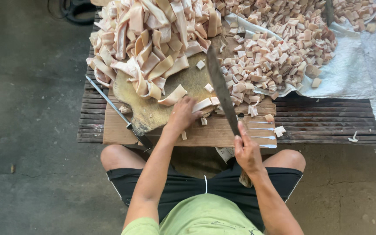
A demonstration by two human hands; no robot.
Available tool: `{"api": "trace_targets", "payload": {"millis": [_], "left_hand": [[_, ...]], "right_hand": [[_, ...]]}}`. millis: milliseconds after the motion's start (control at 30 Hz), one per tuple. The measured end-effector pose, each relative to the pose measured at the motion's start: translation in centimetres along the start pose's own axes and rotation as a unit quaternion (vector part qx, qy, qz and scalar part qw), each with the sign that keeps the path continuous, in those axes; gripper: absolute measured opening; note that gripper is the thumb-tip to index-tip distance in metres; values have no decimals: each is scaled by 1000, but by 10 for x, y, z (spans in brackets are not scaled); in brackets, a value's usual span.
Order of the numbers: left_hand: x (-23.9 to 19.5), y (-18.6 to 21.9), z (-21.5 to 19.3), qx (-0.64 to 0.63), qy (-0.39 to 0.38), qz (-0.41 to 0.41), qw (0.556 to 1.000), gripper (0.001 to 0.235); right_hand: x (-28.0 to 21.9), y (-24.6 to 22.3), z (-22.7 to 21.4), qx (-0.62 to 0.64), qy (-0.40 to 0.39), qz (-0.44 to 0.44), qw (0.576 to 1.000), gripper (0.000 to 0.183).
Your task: The person sits on the floor and uses a large knife to chop strips of pale meat into small cubes on a wooden board. The chopped pieces are accumulated on a white cloth beside the board.
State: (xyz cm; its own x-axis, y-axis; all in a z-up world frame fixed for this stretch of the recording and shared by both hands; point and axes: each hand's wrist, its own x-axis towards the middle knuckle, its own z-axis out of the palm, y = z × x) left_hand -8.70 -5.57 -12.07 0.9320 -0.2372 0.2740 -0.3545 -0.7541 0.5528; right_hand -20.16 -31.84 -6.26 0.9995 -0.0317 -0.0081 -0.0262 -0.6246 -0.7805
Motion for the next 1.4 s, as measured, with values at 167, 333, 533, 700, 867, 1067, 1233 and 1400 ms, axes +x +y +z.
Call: {"api": "trace_targets", "payload": {"millis": [167,333,533,700,867,1067,1233,1400], "left_hand": [[-27,-13,-22,43,-6,-56,997,47],[-31,-3,-27,34,35,-67,997,43],[-23,9,-14,54,71,-109,990,27],[-16,-2,-1,28,35,-86,995,28],[-10,-9,10,18,40,-62,997,28],[-14,-1,6,51,36,-64,996,39],[-12,-6,-12,57,-7,-109,992,71],[-20,-33,-37,124,83,-152,977,74]], "right_hand": [[-5,-7,-21,-10,156,-268,951,60],[-3,11,10,-103,72,-227,966,61],[-4,17,7,-152,-4,-170,974,60],[-8,11,-11,-36,116,-203,972,56],[-8,10,20,-149,22,-213,965,64],[-10,6,11,-133,-18,-80,988,63],[-21,-6,4,-33,111,-211,970,55],[-18,-14,25,-176,16,-282,943,59]]}}
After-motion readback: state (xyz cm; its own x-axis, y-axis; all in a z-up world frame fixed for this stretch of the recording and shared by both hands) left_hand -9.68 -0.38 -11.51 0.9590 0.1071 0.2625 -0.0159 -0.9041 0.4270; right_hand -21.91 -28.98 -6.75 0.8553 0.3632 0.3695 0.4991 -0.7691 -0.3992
